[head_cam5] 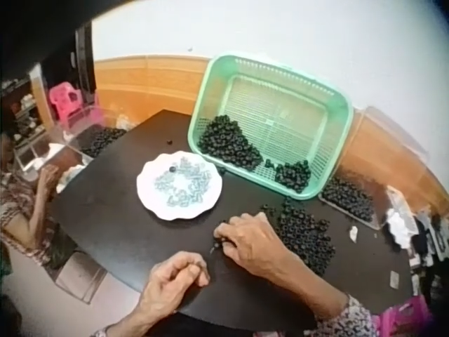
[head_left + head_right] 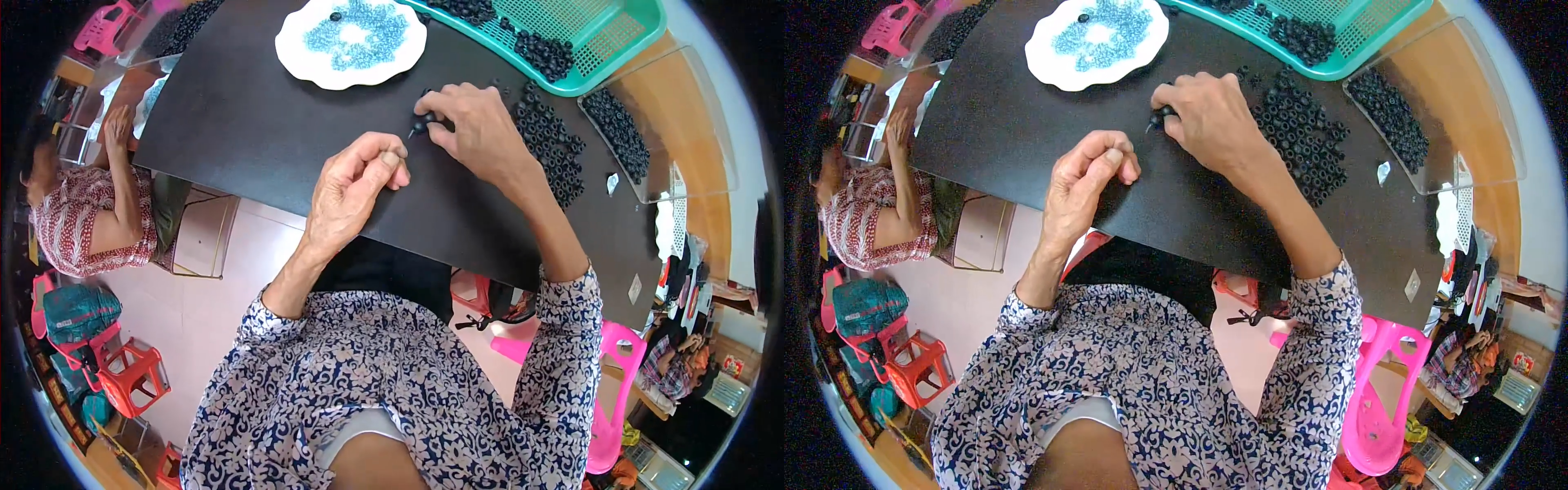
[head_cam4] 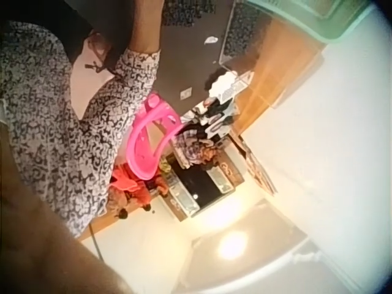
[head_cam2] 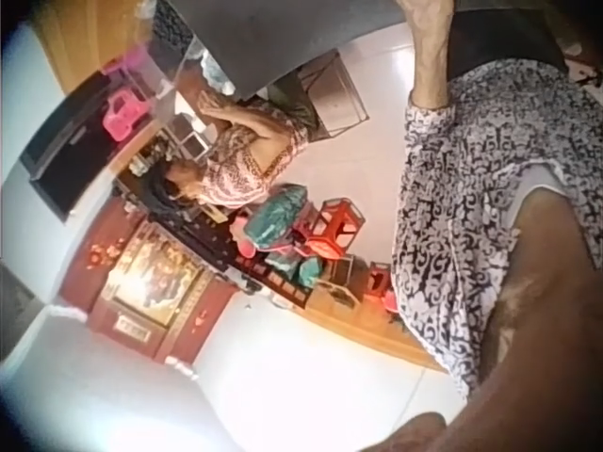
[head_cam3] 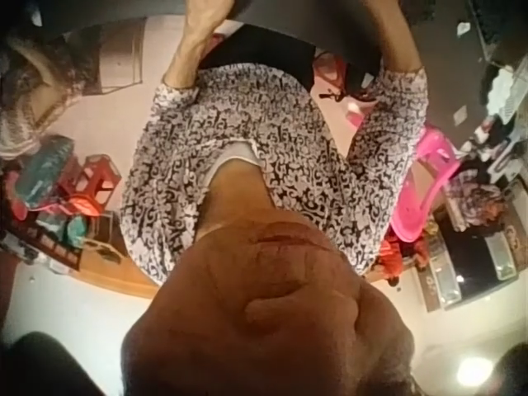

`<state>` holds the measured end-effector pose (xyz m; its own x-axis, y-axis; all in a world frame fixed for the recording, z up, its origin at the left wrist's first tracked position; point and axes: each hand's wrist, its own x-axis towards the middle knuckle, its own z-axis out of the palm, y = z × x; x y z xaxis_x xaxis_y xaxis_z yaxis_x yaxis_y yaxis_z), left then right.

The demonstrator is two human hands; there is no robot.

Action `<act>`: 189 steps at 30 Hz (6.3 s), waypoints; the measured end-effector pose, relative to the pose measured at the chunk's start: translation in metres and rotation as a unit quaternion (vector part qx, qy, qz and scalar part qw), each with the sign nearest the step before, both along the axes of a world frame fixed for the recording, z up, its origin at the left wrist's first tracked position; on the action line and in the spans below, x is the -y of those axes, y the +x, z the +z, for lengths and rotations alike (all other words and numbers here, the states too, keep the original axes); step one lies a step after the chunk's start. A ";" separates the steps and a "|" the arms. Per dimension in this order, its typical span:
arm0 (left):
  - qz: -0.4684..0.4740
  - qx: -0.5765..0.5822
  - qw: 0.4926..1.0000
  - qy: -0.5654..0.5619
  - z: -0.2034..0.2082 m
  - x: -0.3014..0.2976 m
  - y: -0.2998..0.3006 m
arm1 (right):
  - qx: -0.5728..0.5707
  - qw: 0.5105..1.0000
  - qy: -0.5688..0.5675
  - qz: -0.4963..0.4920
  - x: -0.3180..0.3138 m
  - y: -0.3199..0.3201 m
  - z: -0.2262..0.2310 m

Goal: Manual assembly of black rubber grommets with blue beads or pins.

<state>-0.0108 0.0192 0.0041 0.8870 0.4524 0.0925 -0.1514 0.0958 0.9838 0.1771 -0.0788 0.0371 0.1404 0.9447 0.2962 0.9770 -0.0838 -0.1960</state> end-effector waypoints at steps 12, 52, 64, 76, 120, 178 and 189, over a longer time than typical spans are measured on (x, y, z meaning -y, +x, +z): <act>0.073 -0.016 0.997 0.002 0.009 0.008 0.011 | -0.103 0.987 0.124 -0.001 0.012 -0.039 0.014; -0.054 0.097 0.915 -0.389 0.004 0.006 0.008 | -0.263 0.933 0.240 0.056 0.011 -0.045 -0.010; -0.051 0.096 0.921 -0.375 0.001 0.005 0.010 | -0.281 0.935 0.212 0.051 0.015 -0.045 -0.010; -0.053 0.094 0.918 -0.381 -0.002 0.000 0.009 | -0.380 0.904 0.192 0.051 0.015 -0.041 -0.014; -0.047 0.086 0.960 -0.262 0.002 -0.001 0.006 | -0.386 0.905 0.161 0.081 0.016 -0.045 -0.007; -0.021 -0.009 0.999 -0.035 0.006 -0.012 -0.023 | 0.110 0.988 0.008 0.105 -0.149 0.040 0.012; -0.016 -0.011 1.000 -0.017 0.006 -0.011 -0.023 | 0.110 0.990 -0.019 0.091 -0.148 0.028 0.018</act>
<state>-0.0337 0.0297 0.0102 0.9025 0.4268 0.0576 -0.1259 0.1336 0.9830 0.2047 0.0692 0.0550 -0.0974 0.9596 0.2639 0.9952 0.0949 0.0223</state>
